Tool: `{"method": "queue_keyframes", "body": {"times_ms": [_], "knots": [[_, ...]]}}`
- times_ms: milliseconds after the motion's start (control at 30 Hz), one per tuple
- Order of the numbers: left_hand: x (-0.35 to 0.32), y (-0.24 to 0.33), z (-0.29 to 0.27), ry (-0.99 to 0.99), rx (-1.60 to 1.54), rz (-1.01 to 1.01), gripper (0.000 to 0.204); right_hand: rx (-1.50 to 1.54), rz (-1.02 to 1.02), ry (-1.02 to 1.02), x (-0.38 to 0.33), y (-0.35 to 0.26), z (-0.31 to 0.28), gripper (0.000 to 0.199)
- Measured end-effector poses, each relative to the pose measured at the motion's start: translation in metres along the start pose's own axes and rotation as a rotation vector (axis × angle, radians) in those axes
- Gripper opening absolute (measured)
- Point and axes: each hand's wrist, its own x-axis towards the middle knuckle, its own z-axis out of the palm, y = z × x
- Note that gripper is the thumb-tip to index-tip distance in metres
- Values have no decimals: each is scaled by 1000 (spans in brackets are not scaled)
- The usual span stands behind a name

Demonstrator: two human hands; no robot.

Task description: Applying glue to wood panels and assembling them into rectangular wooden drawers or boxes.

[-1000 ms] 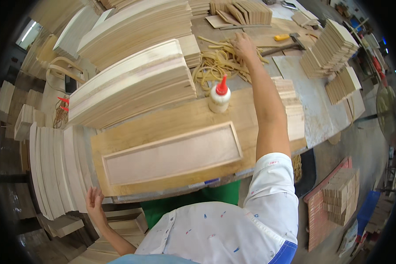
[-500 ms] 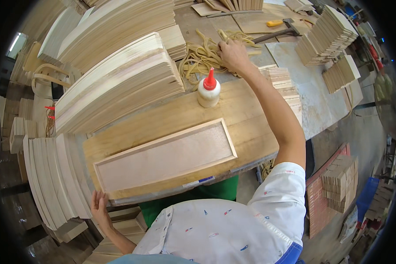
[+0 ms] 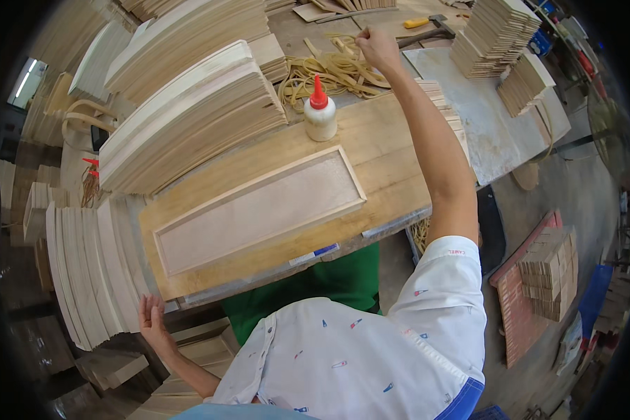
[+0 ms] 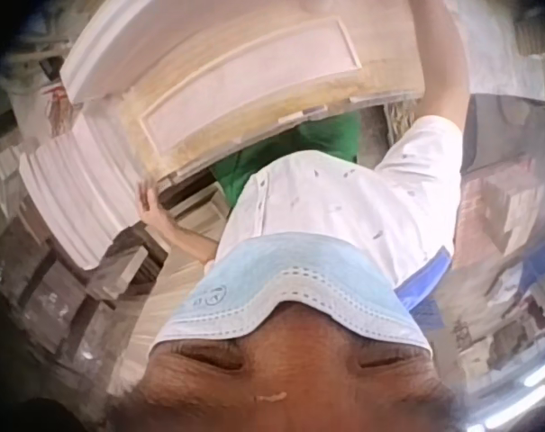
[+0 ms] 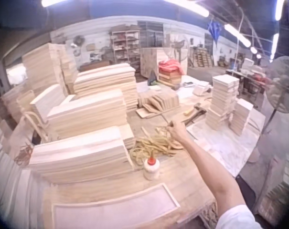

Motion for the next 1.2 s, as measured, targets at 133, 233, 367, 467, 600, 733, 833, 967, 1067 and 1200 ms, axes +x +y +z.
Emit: {"method": "queue_keyframes", "body": {"times_ms": [133, 233, 367, 467, 600, 733, 833, 967, 1067, 1200], "knots": [[9, 28, 19, 41, 43, 72, 38, 259, 24, 55, -1, -4, -31, 22], [9, 53, 45, 26, 34, 191, 35, 521, 68, 9, -15, -23, -59, 19], [0, 82, 98, -266, -93, 224, 36, 726, 59, -103, -70, -100, -103, 16], [-11, 117, 175, -613, -189, 339, 43, 896, 15, -315, -134, -154, -116, 13], [-23, 144, 239, -798, -385, 161, 44, 1032, 50, -715, -233, -221, -100, 10], [-20, 123, 223, -847, -438, -53, 37, 1253, 282, -807, -275, -220, -83, 16], [-30, 100, 201, -656, -293, 83, 30, 1511, 298, -796, -298, -220, -73, 12], [-9, 73, 153, -190, 243, 409, 17, 1994, 348, -769, -313, -224, -78, 8], [-8, 88, 128, -212, -3, 233, 17, 1826, 494, -916, -326, -226, -73, 13], [-6, 79, 105, -524, -293, 62, 20, 1456, 481, -1023, -320, -238, -68, 27]]}}
